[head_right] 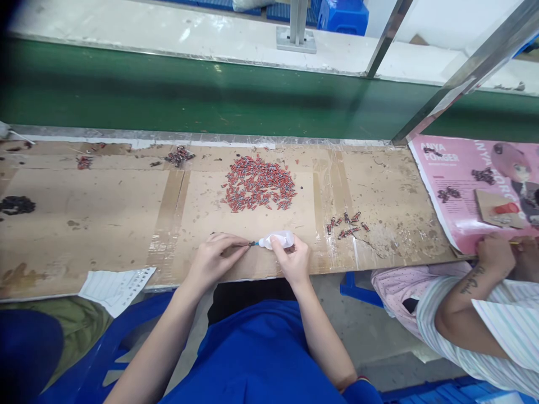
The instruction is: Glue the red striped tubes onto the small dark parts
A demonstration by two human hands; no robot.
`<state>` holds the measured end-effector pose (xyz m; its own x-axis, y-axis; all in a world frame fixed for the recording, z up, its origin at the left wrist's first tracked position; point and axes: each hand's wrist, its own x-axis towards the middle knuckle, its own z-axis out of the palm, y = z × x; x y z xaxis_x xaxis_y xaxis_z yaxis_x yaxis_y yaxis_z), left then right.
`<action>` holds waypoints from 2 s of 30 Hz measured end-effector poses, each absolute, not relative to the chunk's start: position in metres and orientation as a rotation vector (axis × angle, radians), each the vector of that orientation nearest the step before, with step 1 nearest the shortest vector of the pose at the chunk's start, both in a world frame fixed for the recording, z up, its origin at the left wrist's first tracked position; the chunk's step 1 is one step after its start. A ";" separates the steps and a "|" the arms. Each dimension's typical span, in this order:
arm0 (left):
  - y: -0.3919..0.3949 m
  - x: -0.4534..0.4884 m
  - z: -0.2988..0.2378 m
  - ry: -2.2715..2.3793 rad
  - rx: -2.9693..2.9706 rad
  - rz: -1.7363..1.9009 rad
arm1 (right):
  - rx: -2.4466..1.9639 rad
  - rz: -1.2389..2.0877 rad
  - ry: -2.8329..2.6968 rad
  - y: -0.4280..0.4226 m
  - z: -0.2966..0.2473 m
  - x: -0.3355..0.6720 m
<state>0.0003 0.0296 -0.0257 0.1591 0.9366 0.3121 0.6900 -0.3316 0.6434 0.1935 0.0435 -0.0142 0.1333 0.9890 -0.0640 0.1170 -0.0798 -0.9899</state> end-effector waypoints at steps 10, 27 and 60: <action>0.030 0.000 -0.024 1.554 2.047 0.939 | -1.441 1.068 -1.120 0.045 -0.013 0.193; 0.050 -0.019 -0.008 1.641 1.950 0.993 | -1.416 0.917 -0.891 0.056 -0.021 0.212; 0.036 -0.006 -0.009 1.359 2.176 0.831 | -1.185 1.748 -0.949 0.030 0.000 0.181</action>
